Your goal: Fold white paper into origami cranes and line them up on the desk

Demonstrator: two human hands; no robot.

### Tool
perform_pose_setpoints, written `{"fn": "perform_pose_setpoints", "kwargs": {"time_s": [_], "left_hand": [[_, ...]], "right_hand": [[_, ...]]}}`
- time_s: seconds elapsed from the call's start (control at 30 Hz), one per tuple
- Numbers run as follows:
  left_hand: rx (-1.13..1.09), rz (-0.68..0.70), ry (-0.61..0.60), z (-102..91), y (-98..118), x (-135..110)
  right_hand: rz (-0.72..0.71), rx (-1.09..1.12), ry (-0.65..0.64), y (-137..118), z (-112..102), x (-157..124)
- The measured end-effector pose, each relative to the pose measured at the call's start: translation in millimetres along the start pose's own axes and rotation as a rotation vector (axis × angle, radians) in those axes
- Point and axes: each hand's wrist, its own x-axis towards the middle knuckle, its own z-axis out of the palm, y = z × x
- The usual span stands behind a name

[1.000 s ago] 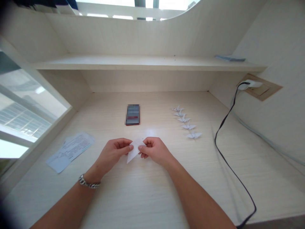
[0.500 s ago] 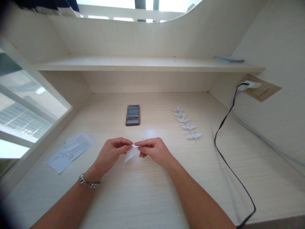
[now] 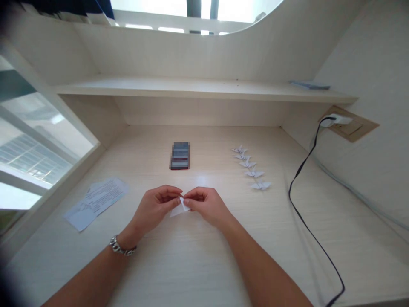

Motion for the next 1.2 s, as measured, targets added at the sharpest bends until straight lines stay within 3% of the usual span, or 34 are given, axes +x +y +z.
{"fn": "perform_pose_setpoints", "kwargs": {"time_s": [0.47, 1.2], "left_hand": [[-0.087, -0.047, 0.035, 1.7, 4, 3], [-0.111, -0.075, 0.066, 2.5, 3, 1]], "right_hand": [[-0.044, -0.083, 0.112, 0, 5, -1], [0.051, 0.018, 0.099, -1, 11, 0]]}}
